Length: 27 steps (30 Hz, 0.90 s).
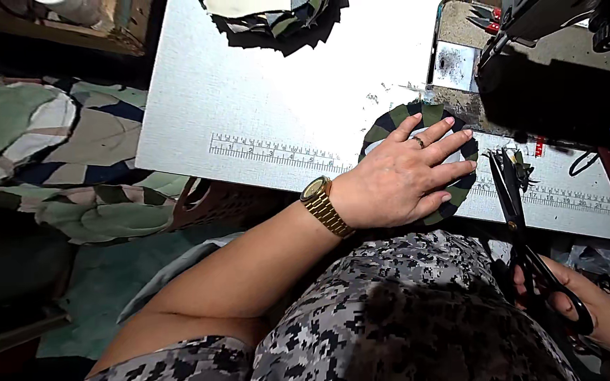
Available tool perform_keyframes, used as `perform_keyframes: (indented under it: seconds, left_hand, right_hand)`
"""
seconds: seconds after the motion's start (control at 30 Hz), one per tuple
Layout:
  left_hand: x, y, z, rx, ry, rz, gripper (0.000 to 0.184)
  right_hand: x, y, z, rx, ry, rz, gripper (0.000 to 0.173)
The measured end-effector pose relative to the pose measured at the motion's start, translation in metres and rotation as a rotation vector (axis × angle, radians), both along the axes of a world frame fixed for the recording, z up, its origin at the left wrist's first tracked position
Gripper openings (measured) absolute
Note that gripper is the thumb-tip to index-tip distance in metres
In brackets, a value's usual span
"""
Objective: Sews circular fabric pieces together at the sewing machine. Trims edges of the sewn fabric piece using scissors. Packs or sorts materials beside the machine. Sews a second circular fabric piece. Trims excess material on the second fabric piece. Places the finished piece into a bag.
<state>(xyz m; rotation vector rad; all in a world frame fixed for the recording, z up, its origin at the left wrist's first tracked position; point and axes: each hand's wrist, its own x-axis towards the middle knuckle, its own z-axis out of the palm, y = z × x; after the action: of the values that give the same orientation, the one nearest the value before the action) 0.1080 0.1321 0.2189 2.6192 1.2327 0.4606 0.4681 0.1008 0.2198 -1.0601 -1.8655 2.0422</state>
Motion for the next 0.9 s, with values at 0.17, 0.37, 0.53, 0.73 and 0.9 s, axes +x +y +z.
perform_keyframes:
  seconds: [0.17, 0.37, 0.53, 0.73, 0.9]
  left_hand:
    - [0.003, -0.028, -0.004, 0.064, 0.006, 0.007, 0.063]
    - [0.004, -0.041, -0.014, 0.1, -0.025, 0.01, 0.046]
    - [0.009, -0.048, -0.015, 0.063, -0.108, -0.027, 0.047]
    - [0.011, -0.052, -0.016, 0.05, -0.151, -0.072, 0.045]
    - [0.011, -0.052, -0.018, 0.071, -0.146, -0.077, 0.044]
  right_hand:
    - [0.009, -0.002, 0.001, 0.013, -0.003, 0.075, 0.059]
    - [0.006, -0.001, 0.003, 0.042, -0.027, 0.133, 0.062]
    - [-0.008, 0.005, 0.002, 0.057, -0.019, 0.135, 0.061]
    - [-0.014, 0.012, 0.0, -0.024, 0.011, 0.138, 0.063]
    - [-0.014, 0.008, 0.002, 0.001, 0.035, 0.066, 0.051]
